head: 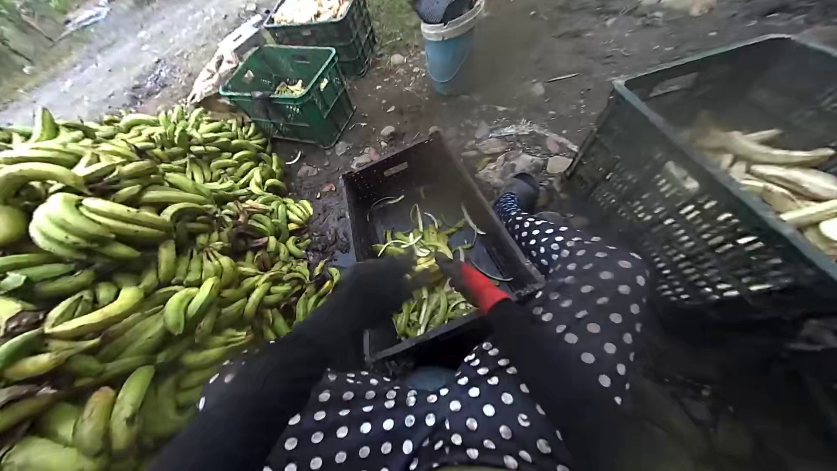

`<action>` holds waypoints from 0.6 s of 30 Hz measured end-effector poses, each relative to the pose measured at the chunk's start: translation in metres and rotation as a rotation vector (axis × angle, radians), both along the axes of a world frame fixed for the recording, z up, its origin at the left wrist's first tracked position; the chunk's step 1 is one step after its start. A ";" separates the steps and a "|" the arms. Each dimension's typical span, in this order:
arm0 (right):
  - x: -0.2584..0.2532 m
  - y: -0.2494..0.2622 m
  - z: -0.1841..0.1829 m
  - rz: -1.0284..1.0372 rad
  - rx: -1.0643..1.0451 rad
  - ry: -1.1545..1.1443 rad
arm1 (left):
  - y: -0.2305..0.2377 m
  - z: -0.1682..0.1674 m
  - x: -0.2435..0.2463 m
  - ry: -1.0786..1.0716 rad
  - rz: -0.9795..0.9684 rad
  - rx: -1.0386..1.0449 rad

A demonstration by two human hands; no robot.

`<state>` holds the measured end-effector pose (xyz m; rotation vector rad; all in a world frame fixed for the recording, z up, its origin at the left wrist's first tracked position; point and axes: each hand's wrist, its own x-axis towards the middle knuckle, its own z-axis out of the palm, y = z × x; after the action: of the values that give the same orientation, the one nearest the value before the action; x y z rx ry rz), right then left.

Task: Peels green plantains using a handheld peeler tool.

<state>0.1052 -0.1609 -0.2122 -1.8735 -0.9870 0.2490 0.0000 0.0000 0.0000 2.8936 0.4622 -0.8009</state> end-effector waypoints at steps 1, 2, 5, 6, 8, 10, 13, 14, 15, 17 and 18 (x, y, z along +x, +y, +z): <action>0.016 0.018 -0.019 0.107 -0.261 0.311 | 0.029 -0.017 -0.012 0.011 0.122 -0.021; 0.028 0.035 -0.020 0.151 -0.458 0.505 | 0.050 -0.035 -0.025 0.005 0.228 -0.032; 0.030 0.057 -0.003 0.210 -0.815 0.363 | 0.079 -0.079 -0.068 -0.061 0.413 -0.158; 0.024 0.061 0.005 0.255 -0.899 0.253 | 0.079 -0.083 -0.076 -0.048 0.434 -0.197; 0.017 0.075 0.011 0.329 -0.982 0.075 | 0.078 -0.078 -0.072 -0.009 0.430 -0.261; 0.014 0.097 -0.002 0.371 -1.025 -0.028 | 0.087 -0.071 -0.063 -0.174 0.427 -0.353; 0.012 0.125 -0.037 0.396 -1.106 -0.069 | 0.105 -0.072 -0.063 -0.406 0.478 -0.265; 0.009 0.130 -0.049 0.377 -1.136 -0.059 | 0.109 -0.072 -0.067 -0.413 0.515 -0.220; 0.005 0.134 -0.056 0.352 -1.158 -0.057 | 0.113 -0.070 -0.072 -0.421 0.552 -0.186; -0.005 0.142 -0.062 0.317 -1.197 -0.062 | 0.116 -0.066 -0.079 -0.425 0.616 -0.135; -0.008 0.144 -0.064 0.323 -1.213 -0.077 | 0.117 -0.065 -0.081 -0.424 0.642 -0.125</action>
<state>0.0970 -0.0170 -0.2759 -2.7693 -1.3313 1.1814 -0.0815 0.1168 -0.0647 2.4439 1.1380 -0.1111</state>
